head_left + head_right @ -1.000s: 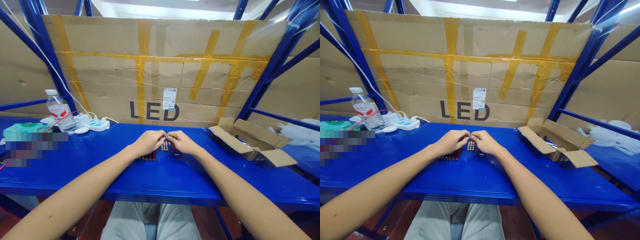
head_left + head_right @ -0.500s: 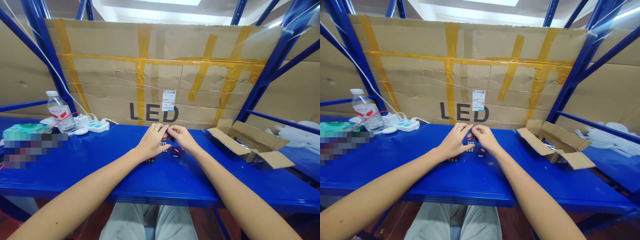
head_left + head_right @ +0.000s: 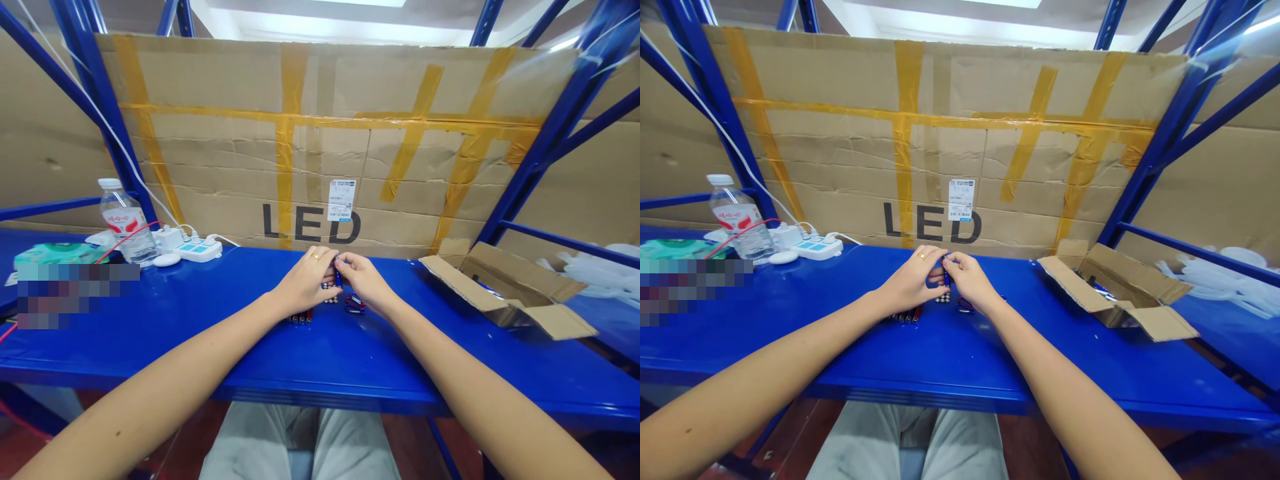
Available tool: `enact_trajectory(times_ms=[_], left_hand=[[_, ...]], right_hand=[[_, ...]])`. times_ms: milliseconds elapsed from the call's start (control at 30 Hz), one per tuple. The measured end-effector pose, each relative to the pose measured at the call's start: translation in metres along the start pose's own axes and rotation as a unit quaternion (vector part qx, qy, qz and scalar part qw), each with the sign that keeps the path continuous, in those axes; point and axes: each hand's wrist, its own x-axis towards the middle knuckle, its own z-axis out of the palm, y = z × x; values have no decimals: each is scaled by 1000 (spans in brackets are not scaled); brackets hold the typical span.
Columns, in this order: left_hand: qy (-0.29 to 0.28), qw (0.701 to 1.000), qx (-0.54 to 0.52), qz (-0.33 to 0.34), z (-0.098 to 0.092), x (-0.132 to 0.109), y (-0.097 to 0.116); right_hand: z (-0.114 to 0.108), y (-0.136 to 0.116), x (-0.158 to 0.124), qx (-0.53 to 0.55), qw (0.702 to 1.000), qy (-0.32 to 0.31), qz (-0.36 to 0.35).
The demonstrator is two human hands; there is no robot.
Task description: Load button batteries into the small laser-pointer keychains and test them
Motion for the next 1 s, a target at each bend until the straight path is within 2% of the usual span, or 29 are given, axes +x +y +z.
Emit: enact_trajectory(times_ms=[200,367,500,600,833,1000], left_hand=[[11,1000,-2,-8,-4,1,3],[44,998,-34,0,-9,-1,1],[97,993,-68,-14,-10,0,-6],[111,989,-93,-32,-11,0,-11],[38,985,-136,-100,-19,-1,-11],[7,982,-147,-120,-23,-1,-6]], right_hand=[[0,-2,-2,5,1000,-5,9],[-4,-1,-1,-56,998,7,-33],[-8,1,1,-126,989,43,-68],[-9,2,2,-153,983,48,-94],[-10,-3,-2,-254,953,23,-162],[-14,-5,-5,-361,899,27,-245]])
